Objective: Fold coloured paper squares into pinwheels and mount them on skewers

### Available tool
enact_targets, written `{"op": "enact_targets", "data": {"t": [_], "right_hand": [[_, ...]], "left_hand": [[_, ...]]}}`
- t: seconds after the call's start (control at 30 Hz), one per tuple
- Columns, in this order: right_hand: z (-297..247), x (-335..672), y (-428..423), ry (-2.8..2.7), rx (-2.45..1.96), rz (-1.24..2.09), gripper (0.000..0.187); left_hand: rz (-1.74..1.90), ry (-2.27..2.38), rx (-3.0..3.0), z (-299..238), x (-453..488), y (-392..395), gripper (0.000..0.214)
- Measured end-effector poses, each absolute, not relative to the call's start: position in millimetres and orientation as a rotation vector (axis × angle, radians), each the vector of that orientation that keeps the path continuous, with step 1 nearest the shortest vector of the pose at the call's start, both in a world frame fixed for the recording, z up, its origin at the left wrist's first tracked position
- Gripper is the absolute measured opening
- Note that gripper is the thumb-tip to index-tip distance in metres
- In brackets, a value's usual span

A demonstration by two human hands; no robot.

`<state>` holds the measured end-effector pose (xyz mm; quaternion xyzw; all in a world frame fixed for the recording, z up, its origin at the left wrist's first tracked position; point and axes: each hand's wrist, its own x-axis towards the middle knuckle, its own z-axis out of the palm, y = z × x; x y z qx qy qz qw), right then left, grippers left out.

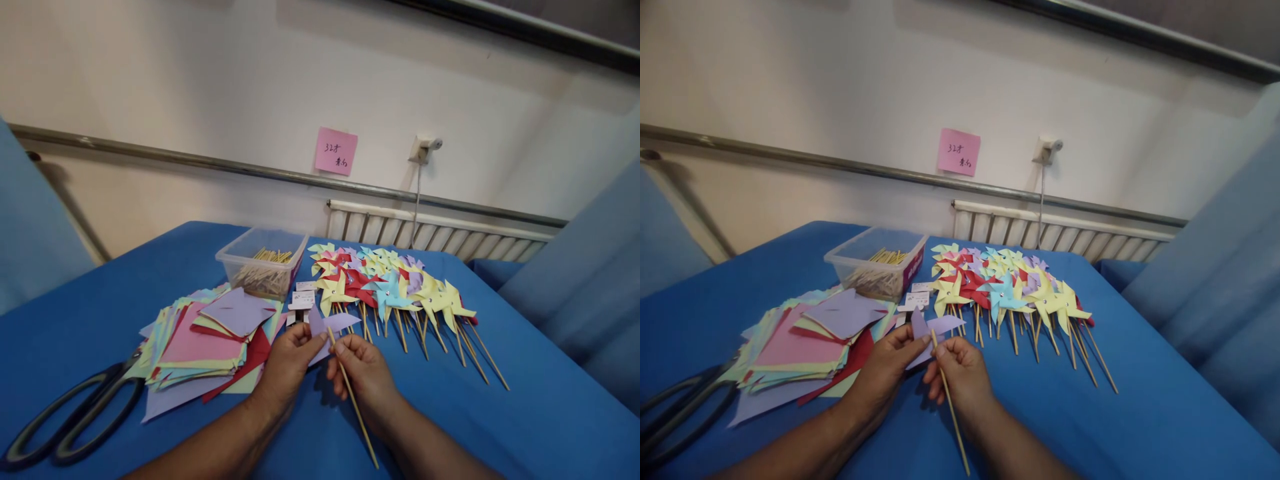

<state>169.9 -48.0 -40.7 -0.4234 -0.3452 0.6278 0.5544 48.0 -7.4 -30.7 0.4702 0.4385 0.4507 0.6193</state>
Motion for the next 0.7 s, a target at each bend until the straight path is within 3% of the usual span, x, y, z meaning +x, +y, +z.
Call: {"op": "enact_targets", "data": {"t": [0.7], "right_hand": [[-43.4, 171.4, -50.2, -0.836, -1.012, 1.471, 0.041]], "left_hand": [[1.037, 1.089, 1.091, -29.7, 49.0, -14.1, 0.028]]}}
